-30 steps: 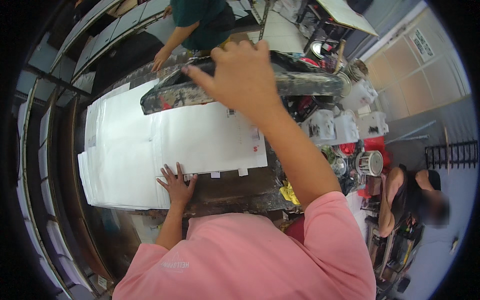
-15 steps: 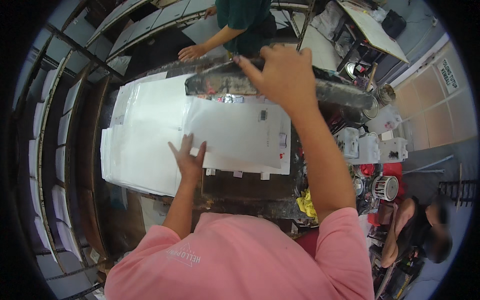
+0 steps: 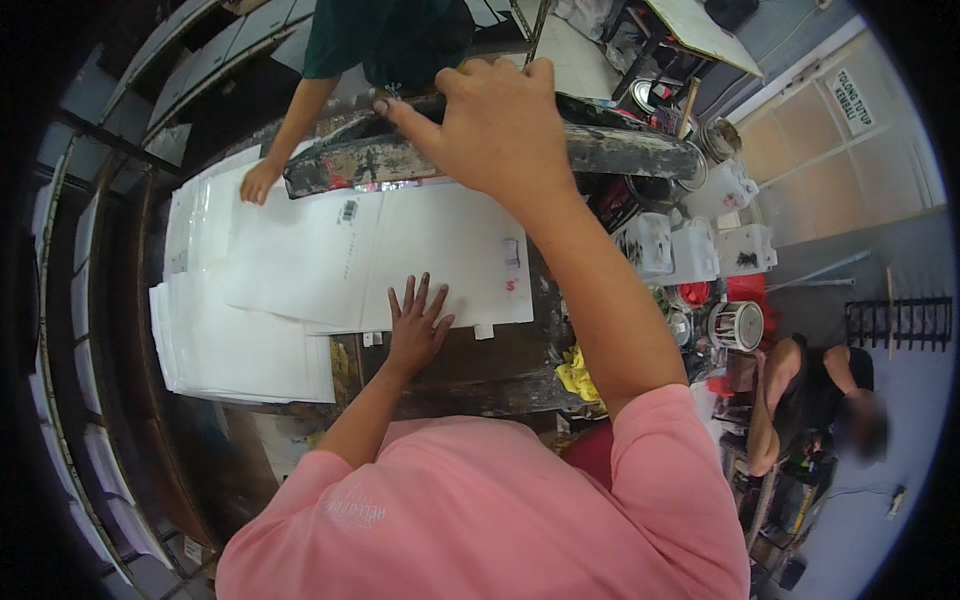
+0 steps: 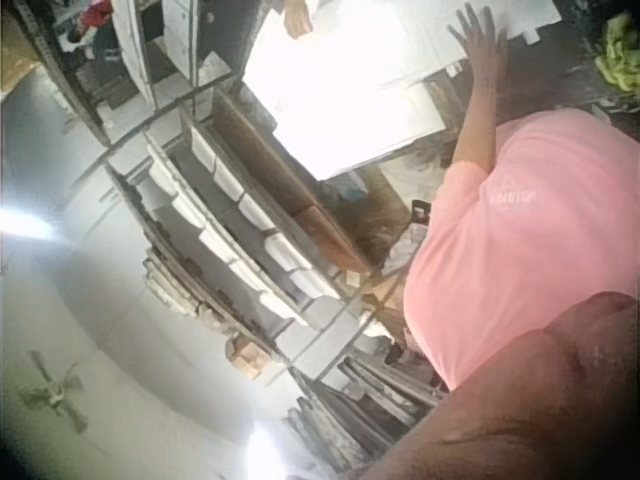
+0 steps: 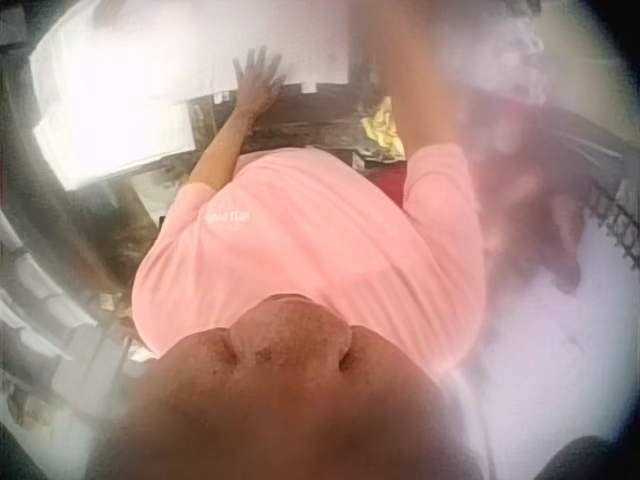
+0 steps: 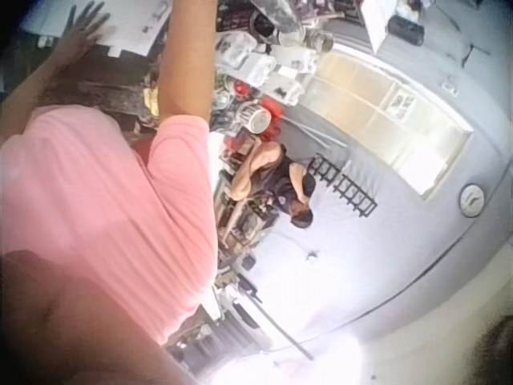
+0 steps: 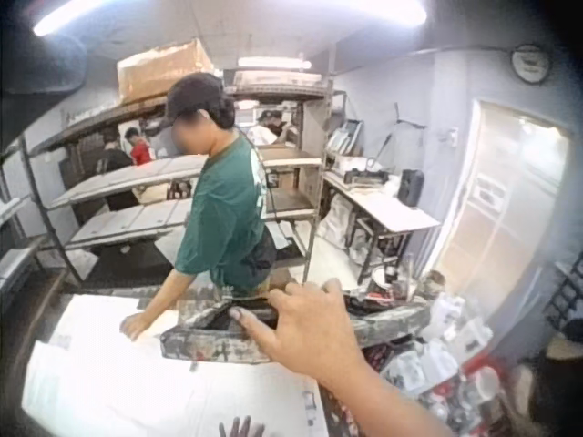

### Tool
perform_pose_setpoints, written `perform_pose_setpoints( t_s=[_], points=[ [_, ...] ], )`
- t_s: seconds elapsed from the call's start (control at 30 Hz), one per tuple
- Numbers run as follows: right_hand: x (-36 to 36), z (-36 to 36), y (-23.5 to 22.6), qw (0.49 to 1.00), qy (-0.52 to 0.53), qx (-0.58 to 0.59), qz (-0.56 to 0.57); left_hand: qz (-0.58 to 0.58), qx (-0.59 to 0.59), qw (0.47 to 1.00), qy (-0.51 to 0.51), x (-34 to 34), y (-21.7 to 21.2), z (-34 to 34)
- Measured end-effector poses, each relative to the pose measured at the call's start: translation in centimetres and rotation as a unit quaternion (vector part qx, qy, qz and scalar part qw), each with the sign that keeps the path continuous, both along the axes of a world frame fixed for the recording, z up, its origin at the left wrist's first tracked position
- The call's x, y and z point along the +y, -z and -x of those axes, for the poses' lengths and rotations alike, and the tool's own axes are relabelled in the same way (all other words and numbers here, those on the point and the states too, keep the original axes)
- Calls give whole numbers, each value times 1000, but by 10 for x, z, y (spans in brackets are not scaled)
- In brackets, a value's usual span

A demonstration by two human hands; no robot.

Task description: The person repeatedly places white paper sheets under a screen printing frame, uses a squeegee to pull black ink across the screen, and stacks the printed sheets. Another person assists by moving printed sheets to a drying rack.

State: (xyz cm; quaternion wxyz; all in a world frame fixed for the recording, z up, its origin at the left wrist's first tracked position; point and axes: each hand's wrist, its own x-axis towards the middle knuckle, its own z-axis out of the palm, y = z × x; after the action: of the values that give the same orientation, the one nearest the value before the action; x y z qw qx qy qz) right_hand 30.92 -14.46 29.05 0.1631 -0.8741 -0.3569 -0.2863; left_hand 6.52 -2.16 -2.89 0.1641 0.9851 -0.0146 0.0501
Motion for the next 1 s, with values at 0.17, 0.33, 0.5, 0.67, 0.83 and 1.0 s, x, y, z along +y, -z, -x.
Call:
perform_pose_setpoints(
  t_s=[0.17, 0.33, 0.5, 0.67, 0.83, 1.0],
  points=[
    [1, -2, -5, 1000, 2, 21, 6, 0, 33, 998, -43, -18, 26, -1],
    [5, 1, -7, 1000, -13, 8, 4, 16, 44, 998, -51, -14, 25, -2],
    [3, 4, 2, 1000, -11, 14, -23, 111, 21, 989, -98, -9, -25, -10],
    [-12, 47, 40, 994, 9, 64, 84, 713, -118, 686, -86, 14, -150, -12],
    [-64, 91, 161, 954, -77, 211, 198, 877, 50, 364, -311, 18, -116, 36],
    [-82, 130, 250, 946, -74, 265, 174, 870, 139, 337, -333, 21, -24, 47]
  ],
)
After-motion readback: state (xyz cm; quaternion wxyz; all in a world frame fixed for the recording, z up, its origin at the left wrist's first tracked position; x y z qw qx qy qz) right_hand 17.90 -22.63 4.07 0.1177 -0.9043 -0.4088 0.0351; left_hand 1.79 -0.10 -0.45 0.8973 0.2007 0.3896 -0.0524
